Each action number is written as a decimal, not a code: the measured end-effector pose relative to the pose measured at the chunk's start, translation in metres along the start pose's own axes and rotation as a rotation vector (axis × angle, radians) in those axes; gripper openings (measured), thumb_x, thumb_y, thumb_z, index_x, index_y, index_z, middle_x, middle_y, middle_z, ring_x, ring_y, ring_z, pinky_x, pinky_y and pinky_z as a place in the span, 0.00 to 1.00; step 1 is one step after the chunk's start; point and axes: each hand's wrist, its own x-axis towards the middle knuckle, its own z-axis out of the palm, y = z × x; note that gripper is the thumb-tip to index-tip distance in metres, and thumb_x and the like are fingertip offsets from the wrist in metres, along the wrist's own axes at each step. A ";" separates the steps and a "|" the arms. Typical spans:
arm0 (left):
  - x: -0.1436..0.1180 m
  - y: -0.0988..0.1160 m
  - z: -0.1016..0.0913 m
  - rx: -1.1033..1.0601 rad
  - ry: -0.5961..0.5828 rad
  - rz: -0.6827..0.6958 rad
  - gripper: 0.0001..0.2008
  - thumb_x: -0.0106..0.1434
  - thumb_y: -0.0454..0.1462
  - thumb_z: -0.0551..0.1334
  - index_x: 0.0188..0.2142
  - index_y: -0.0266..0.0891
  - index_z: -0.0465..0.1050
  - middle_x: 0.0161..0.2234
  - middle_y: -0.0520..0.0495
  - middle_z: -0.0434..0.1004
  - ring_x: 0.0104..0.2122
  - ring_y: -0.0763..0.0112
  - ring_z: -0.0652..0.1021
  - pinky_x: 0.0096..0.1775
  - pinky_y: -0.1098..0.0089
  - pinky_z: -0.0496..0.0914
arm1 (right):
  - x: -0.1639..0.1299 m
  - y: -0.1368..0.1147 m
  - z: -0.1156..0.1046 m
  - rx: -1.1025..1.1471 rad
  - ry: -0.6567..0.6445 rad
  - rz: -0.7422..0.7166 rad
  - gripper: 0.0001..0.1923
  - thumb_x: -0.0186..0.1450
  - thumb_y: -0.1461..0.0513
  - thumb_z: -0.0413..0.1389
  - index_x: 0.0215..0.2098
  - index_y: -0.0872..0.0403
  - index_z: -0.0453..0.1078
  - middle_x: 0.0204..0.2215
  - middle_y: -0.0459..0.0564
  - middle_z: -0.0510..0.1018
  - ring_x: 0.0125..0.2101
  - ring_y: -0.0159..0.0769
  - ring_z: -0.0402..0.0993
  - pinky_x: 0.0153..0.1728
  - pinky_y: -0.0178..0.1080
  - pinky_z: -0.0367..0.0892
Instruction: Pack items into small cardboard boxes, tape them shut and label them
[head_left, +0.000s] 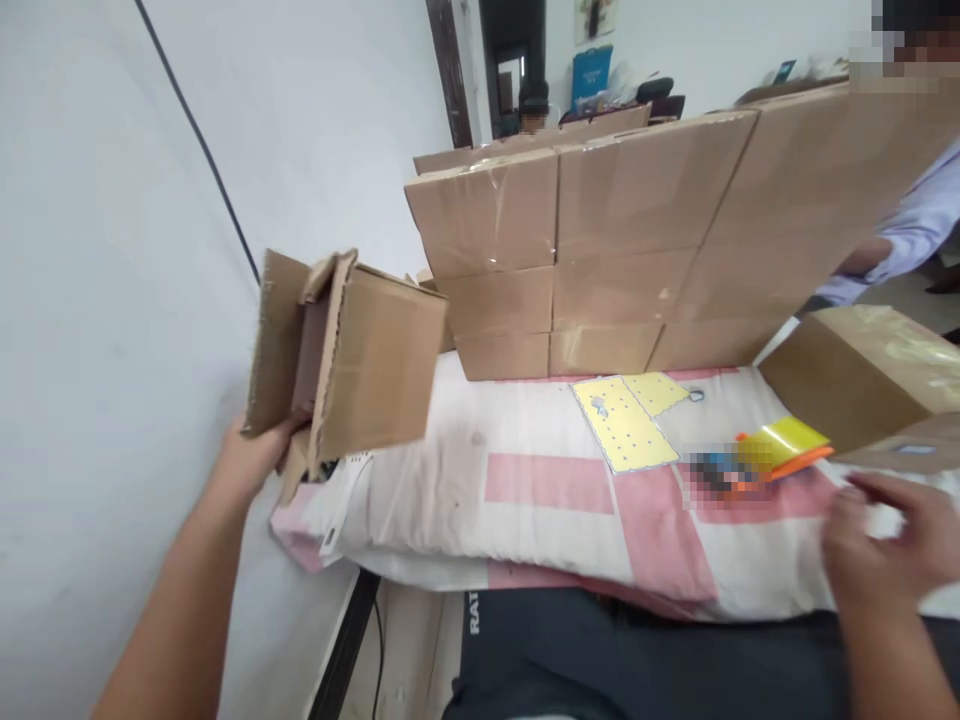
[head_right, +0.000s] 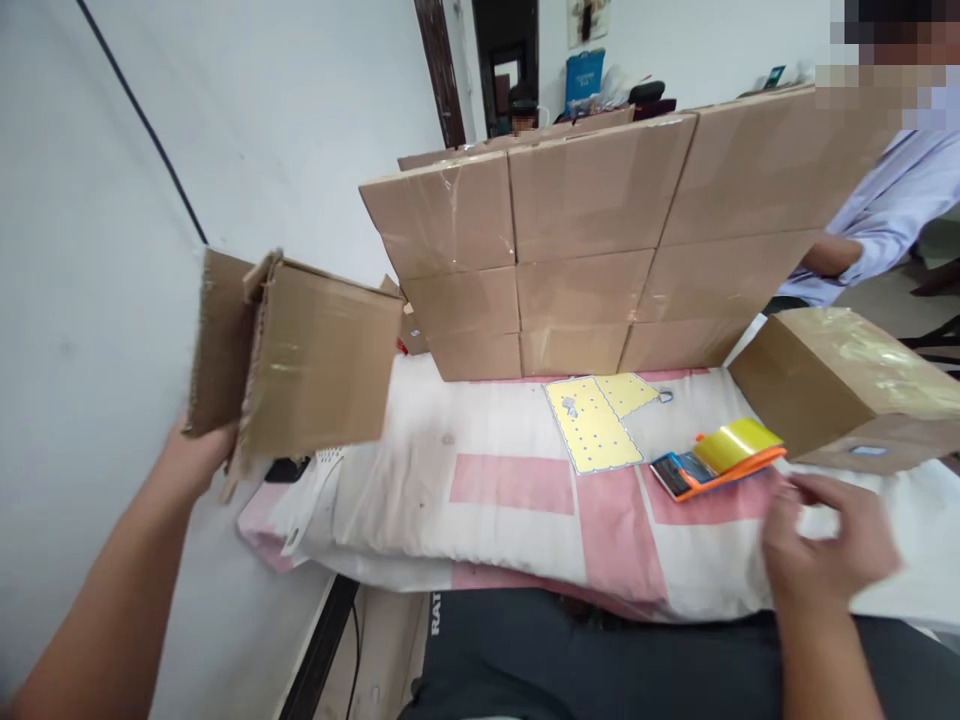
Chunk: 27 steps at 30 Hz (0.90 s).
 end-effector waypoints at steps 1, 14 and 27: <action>-0.029 0.001 -0.001 -0.041 -0.077 0.049 0.19 0.55 0.49 0.68 0.41 0.39 0.78 0.32 0.49 0.81 0.40 0.52 0.80 0.36 0.61 0.76 | -0.011 -0.019 0.002 0.129 -0.100 -0.169 0.16 0.58 0.47 0.61 0.42 0.41 0.76 0.38 0.58 0.81 0.46 0.60 0.80 0.53 0.67 0.72; -0.146 0.007 0.102 -0.319 -0.710 0.417 0.19 0.52 0.50 0.70 0.33 0.37 0.77 0.33 0.43 0.81 0.37 0.56 0.80 0.38 0.61 0.77 | -0.113 -0.099 0.040 1.072 -1.276 -0.127 0.79 0.45 0.30 0.68 0.78 0.46 0.29 0.73 0.63 0.57 0.67 0.59 0.65 0.67 0.57 0.60; -0.109 0.058 -0.051 -0.246 0.014 0.645 0.14 0.59 0.48 0.70 0.37 0.40 0.82 0.27 0.49 0.76 0.24 0.71 0.72 0.22 0.70 0.66 | -0.143 -0.074 0.048 0.877 -1.064 -0.258 0.56 0.62 0.36 0.59 0.78 0.41 0.39 0.77 0.50 0.46 0.76 0.53 0.40 0.75 0.60 0.39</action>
